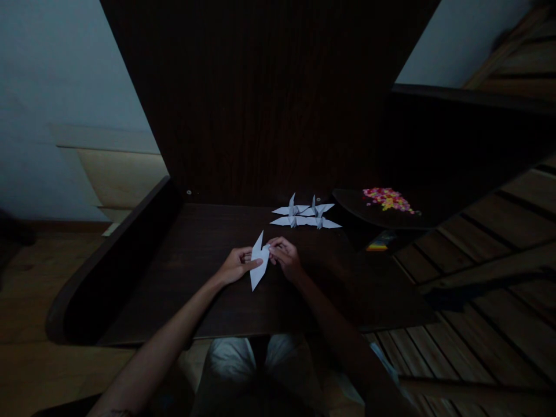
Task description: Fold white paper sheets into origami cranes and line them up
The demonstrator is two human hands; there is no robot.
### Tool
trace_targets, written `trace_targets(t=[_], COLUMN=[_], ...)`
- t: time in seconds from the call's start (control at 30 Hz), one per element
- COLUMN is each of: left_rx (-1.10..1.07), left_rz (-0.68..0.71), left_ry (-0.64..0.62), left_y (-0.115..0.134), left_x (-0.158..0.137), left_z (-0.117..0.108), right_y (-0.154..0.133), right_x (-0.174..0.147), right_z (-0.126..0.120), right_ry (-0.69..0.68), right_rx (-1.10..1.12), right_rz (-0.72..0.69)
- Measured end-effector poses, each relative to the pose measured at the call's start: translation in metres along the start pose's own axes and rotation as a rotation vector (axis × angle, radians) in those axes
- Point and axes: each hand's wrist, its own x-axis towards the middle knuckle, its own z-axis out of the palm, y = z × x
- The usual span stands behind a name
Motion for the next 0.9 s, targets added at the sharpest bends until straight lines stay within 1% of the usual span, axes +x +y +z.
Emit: trace_targets(t=[0.13,0.27,0.53,0.7,0.8,0.9], left_rx=[0.033,0.059,0.057,0.053,0.060,0.063], left_rz=[0.016,0.017,0.027,0.026,0.028,0.024], left_ry=[0.005,0.021,0.007,0.026,0.043,0.031], left_y=[-0.0011,-0.0020,-0.0061,-0.0069,-0.0057,-0.0043], left_x=[-0.0002,0.0003,0.0013,0.0021,0.0018,0.0012], left_z=[0.0003,0.0001,-0.0003,-0.0009,-0.0009,-0.0007], right_y=[0.0022,0.0052,0.0057,0.0049,0.0051,0.0051], right_x=[0.0002,0.0015,0.0031,0.0035,0.0031,0.0022], right_z=[0.0003,-0.0016,-0.0009,-0.0003,0.0003,0.0012], right_ry=[0.041,0.082,0.112,0.133,0.101,0.073], right_rx=[-0.066,-0.069,-0.059,-0.096,-0.187,-0.285], right_rz=[-0.038,-0.044,-0.043,0.011,0.069,0.072])
